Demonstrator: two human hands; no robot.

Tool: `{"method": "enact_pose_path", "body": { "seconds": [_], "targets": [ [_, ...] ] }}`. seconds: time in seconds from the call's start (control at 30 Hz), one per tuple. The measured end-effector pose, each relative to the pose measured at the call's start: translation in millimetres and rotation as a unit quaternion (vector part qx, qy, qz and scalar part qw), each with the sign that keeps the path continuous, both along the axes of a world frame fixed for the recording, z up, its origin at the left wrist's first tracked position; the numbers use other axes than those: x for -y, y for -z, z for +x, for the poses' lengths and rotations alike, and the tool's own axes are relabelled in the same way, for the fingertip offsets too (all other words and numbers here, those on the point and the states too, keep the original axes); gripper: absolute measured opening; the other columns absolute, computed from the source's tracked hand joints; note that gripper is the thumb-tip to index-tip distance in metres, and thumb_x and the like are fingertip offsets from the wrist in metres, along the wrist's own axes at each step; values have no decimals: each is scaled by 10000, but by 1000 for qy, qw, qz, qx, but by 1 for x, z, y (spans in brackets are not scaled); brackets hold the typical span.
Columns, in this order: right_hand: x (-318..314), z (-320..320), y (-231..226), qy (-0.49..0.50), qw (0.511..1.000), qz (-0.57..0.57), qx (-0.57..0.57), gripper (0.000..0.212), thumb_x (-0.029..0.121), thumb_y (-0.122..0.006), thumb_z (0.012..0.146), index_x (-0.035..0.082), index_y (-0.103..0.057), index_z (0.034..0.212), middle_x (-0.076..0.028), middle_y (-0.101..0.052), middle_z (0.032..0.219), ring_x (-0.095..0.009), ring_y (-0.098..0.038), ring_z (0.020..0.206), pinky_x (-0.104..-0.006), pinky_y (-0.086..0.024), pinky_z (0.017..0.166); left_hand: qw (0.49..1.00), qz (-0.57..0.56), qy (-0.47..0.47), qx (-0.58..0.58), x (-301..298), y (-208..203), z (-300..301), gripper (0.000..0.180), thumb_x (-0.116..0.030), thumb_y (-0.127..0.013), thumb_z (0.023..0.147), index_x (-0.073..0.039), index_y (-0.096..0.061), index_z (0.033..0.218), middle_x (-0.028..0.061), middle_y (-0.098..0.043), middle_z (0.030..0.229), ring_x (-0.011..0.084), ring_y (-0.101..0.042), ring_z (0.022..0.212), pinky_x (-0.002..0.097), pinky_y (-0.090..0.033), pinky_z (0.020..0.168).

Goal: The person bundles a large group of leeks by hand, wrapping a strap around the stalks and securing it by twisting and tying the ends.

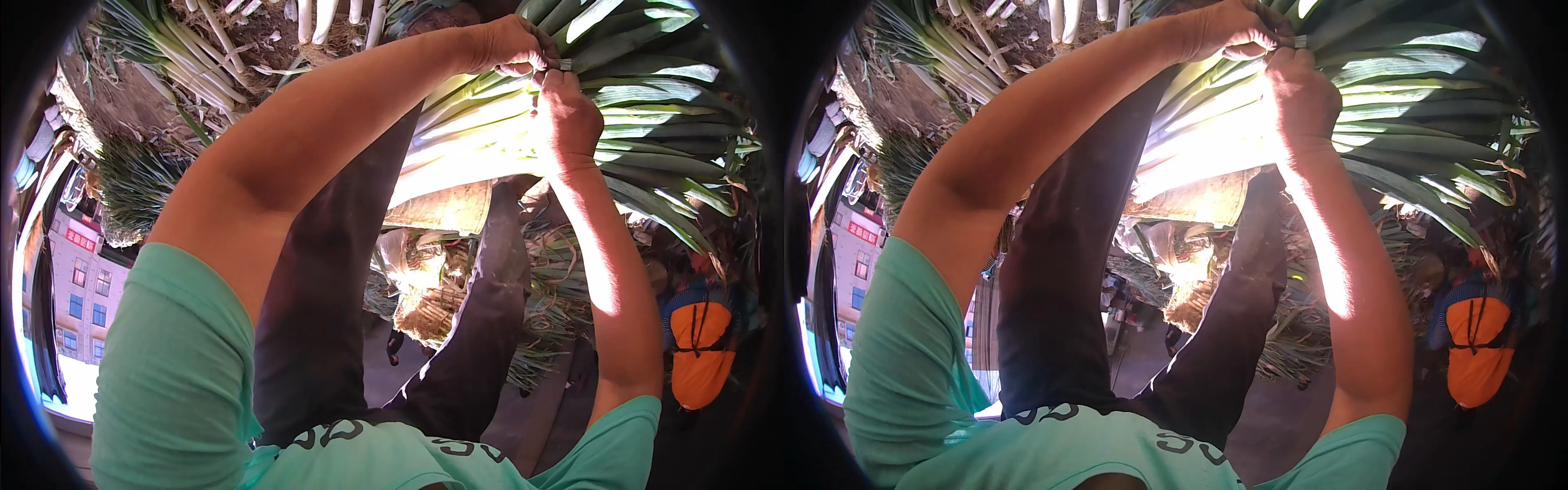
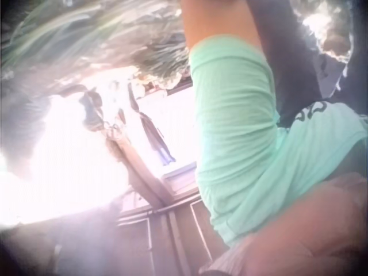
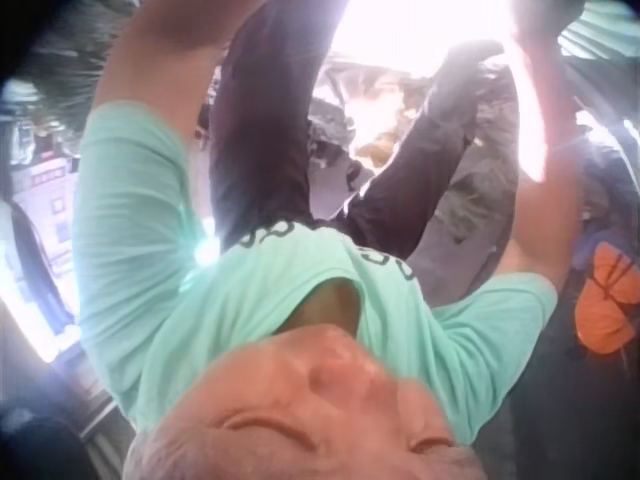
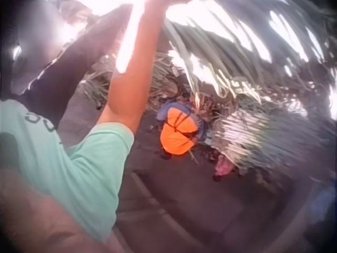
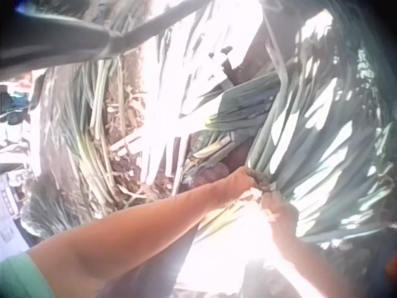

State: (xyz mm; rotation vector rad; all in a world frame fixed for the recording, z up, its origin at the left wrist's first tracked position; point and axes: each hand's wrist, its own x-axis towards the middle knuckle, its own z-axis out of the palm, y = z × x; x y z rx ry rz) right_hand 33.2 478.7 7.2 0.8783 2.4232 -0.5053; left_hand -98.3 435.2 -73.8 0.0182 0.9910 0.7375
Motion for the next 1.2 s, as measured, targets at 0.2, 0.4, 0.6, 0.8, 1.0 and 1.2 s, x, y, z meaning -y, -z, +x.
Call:
{"method": "enact_pose_path", "body": {
  "seconds": [0.2,0.4,0.6,0.8,1.0,1.2],
  "targets": [
    [-6,7,-9,139,978,-85,-132,214,84,-694,673,65,-522,797,-92,-588,743,-311,-598,641,-386,-454,540,998,-62,-6,-24,-10,-23,-3,79,-42,-620,788,-23,-687,826,38,-620,648,41,-419,441,189,-308,381],
    [0,-1,-18,418,873,-246,-47,235,112,-621,753,9,-592,962,-99,-586,603,-197,-584,548,-332,-449,572,998,-31,45,17,-11,-15,-15,135,7,-577,764,-3,-688,839,53,-640,698,52,-496,499,182,-327,385],
    [-1,20,-21,449,837,-305,-67,226,95,-577,831,20,-575,1044,-102,-547,565,-142,-520,488,-324,-420,510,996,-23,77,24,-11,-10,-18,159,-76,-654,781,31,-662,897,66,-627,699,72,-566,613,178,-398,493],
    [-6,31,-5,469,797,-367,-97,215,83,-596,823,11,-584,1026,-123,-597,711,-153,-515,546,-315,-430,554,998,-48,36,16,-14,-26,-13,196,-67,-650,786,39,-655,950,51,-636,740,44,-509,554,176,-348,446],
    [-32,32,-11,508,691,-514,-26,161,63,-624,816,7,-598,965,-29,-590,695,-64,-476,454,-253,-357,426,993,74,84,-49,-8,-23,-9,191,-95,-650,786,43,-658,918,66,-636,744,83,-576,671,199,-434,558],
    [-18,34,6,401,794,-449,-84,206,77,-683,723,31,-605,909,-100,-606,688,-170,-582,581,-305,-444,551,998,-7,32,-50,-12,-38,-1,211,-165,-668,800,23,-671,897,23,-592,658,40,-483,557,184,-323,456]
  ]
}}
